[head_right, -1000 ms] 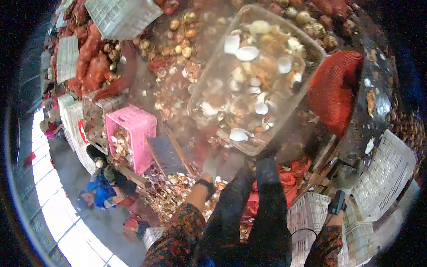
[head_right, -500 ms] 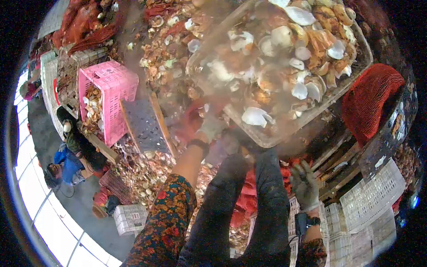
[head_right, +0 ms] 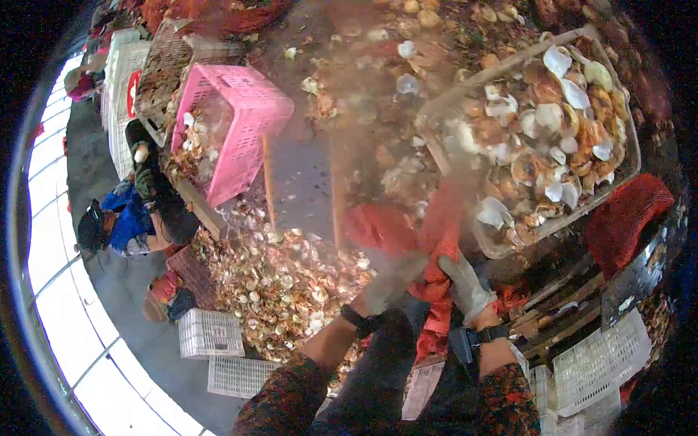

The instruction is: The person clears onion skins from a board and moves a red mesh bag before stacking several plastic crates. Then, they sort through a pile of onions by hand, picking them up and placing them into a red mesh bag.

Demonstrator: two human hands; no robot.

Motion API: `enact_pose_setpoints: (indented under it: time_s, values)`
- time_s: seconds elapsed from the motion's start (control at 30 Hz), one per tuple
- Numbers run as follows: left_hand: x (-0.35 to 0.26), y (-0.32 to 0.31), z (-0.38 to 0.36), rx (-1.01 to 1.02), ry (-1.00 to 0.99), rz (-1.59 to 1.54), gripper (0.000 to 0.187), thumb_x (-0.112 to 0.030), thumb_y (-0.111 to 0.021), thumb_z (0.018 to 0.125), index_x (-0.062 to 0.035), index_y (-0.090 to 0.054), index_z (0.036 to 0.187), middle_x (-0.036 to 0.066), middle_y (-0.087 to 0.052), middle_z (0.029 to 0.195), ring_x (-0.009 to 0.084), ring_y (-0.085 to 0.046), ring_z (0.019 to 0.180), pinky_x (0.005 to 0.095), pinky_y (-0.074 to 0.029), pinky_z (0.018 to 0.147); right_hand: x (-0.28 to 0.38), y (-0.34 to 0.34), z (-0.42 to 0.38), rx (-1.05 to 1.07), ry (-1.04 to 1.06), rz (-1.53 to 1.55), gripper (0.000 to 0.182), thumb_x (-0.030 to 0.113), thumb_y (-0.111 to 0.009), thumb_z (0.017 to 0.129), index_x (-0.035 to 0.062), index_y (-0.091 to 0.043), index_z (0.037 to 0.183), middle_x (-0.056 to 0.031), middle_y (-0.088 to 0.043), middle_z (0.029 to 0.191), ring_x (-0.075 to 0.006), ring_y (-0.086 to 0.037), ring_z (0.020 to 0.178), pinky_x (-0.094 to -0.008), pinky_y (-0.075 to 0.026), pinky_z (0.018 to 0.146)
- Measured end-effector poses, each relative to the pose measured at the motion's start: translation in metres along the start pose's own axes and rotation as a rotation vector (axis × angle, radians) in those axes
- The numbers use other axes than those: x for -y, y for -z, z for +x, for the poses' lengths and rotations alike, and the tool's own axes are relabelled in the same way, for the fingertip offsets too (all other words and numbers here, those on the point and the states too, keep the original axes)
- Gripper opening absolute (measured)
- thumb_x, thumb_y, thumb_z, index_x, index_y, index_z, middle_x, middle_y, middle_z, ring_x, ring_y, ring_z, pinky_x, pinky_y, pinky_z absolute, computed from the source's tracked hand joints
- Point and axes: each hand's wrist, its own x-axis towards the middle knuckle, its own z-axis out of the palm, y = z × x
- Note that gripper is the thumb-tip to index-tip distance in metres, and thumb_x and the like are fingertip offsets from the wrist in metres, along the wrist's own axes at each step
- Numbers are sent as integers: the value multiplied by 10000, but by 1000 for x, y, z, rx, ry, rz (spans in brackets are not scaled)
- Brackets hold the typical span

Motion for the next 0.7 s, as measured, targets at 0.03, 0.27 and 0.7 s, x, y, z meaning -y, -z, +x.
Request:
enact_pose_setpoints:
  time_s: [0.03,0.27,0.7]
  values:
    - [-14,16,-5,-131,268,-388,320,-143,-549,882,-2,-578,1168,103,-602,1155,181,-570,1073,288,-486,867,3,-5,2,-2,-5,-35,600,292,-566,904,5,-354,1386,-94,-478,1329,-202,-435,1233,-319,-325,1049]
    - [121,122,-51,-1101,809,-376,433,-364,-529,910,-42,-484,1195,81,-560,1033,193,-554,874,349,-474,746,-21,17,4,-23,173,-285,405,165,-551,894,8,-478,1261,-95,-566,1213,-234,-538,1145,-356,-418,998]
    - [113,206,-18,-1128,682,-622,481,-468,-436,937,-72,-563,1177,49,-627,945,176,-597,789,324,-503,657,-47,89,-16,-23,-88,-696,464,195,-595,860,20,-472,1272,-76,-543,1220,-214,-519,1148,-372,-406,1001]
